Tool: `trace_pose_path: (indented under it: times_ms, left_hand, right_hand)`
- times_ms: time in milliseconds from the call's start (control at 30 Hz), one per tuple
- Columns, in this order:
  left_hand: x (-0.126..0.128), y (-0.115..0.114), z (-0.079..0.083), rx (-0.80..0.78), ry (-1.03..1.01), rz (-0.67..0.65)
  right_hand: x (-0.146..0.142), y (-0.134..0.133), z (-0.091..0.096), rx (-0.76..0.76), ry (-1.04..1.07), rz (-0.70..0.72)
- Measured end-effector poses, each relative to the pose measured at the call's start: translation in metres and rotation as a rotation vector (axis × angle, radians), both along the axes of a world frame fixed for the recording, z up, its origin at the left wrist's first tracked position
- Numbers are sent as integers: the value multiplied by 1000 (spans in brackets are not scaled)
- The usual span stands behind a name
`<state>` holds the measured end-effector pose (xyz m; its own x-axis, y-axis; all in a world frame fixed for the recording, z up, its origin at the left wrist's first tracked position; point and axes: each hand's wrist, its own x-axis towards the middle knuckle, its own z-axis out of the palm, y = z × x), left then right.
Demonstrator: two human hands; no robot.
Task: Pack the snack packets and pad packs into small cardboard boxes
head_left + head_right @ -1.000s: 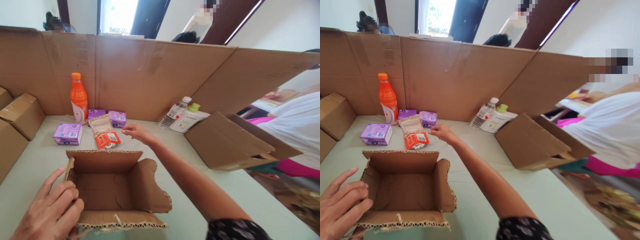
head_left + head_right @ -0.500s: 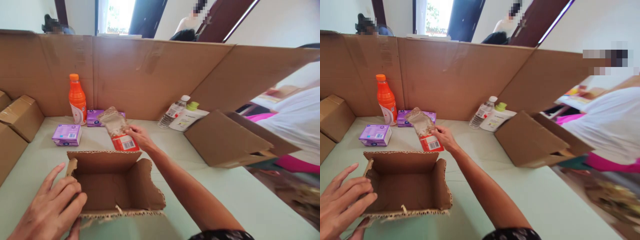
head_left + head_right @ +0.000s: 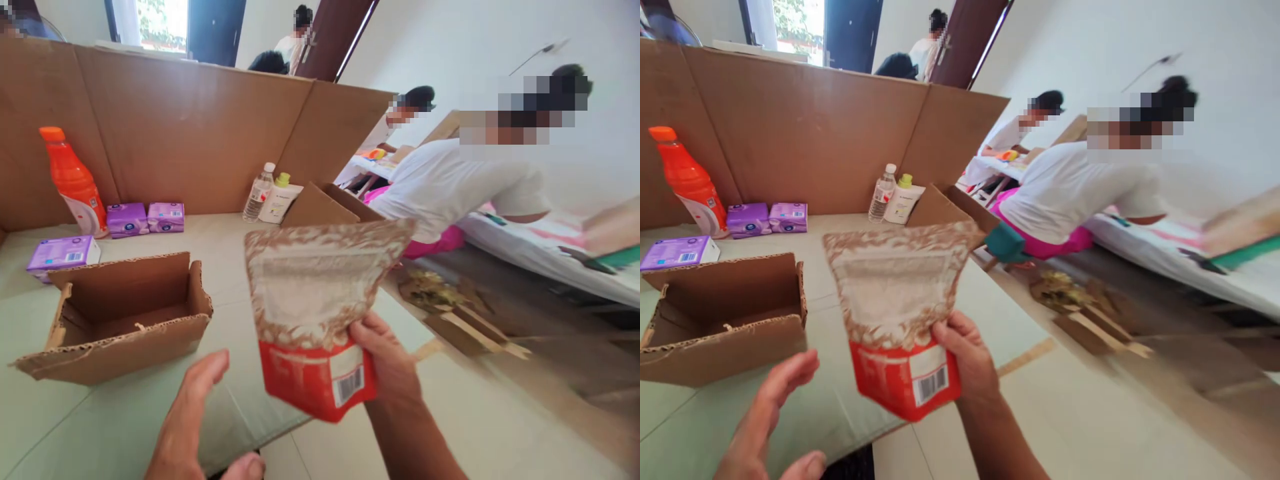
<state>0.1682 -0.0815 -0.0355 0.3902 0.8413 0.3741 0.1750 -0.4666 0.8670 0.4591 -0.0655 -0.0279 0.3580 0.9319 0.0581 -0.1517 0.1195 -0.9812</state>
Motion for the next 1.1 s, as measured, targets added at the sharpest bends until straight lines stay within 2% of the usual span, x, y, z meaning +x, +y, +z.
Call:
trace_pose_path:
  times_ms: [67,133,233,367,500,567,733,833,900,1000,1100]
  left_hand:
    - [21,6,0,-252,-216,-83]
    - [31,15,5,-482,-394,-161]
    - [31,23,12,-648,-479,-157]
    - [23,19,11,-685,-391,-120]
    - [17,17,1,-731,-323,-70]
    - [14,20,-4,-706,-315,-14]
    - [7,29,-15,-658,-348,68]
    - [4,34,-18,-708,-360,23]
    - [1,38,-20,-761,-380,-9]
    - [-7,41,-22,-825,-441,-39]
    - [-14,37,-26,-857,-469,-84]
  right_hand:
    - [-24,-18,-15,-69,157,110]
    - [-45,-28,-28,-111,233,242]
    - [-57,-29,-36,-60,176,383]
    - [-47,-12,-28,94,15,380]
    - [-52,3,-18,13,-119,390]
    - [-60,7,-21,36,-151,387]
    - [-67,13,-37,244,-154,449]
    - [-61,15,-41,174,-96,568]
    - [-59,15,-41,140,-105,599]
    - [-60,9,-44,174,-195,539]
    - [-64,1,-55,153,-375,471]
